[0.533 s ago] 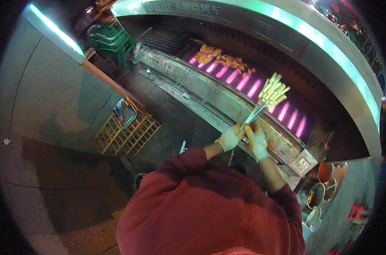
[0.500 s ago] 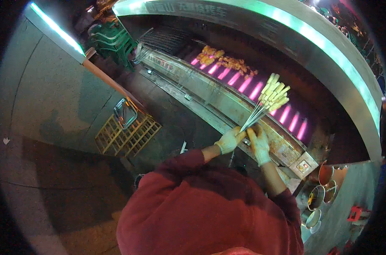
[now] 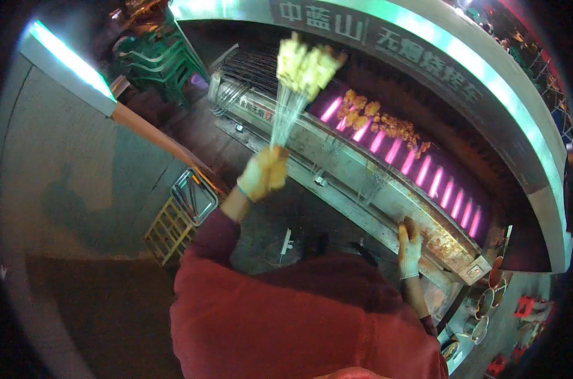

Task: The person grills skewers of meat and vegetables on a smokeless barbecue grill. They repeatedly turn the skewers, brush them with sauce, and sprinkle seasoning to cook them evenly.

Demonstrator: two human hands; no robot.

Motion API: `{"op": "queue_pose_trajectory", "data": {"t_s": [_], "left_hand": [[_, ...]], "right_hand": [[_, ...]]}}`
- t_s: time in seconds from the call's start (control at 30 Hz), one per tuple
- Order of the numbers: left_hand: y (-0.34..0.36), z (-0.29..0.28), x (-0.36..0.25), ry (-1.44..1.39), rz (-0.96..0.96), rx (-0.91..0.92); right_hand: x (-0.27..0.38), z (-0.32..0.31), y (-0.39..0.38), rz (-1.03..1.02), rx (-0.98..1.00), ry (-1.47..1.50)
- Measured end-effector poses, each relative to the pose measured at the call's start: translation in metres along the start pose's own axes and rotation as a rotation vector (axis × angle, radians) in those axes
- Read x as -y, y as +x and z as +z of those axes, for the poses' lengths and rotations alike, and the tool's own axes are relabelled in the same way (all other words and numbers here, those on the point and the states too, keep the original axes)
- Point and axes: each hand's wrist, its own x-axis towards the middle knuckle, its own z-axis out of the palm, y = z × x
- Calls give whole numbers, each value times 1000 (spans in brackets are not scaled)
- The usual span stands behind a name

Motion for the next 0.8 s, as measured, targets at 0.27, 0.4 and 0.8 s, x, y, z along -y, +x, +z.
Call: {"op": "queue_pose_trajectory", "data": {"t_s": [0.27, 0.4, 0.8], "left_hand": [[150, -150, -111, -179, 13, 57], [172, -201, -112, -252, -67, -18], [165, -187, -117, 341, -30, -432]], "right_hand": [[10, 53, 16, 44, -62, -131], [-7, 51, 21, 143, -65, 5], [36, 104, 55, 422, 260, 638]]}}
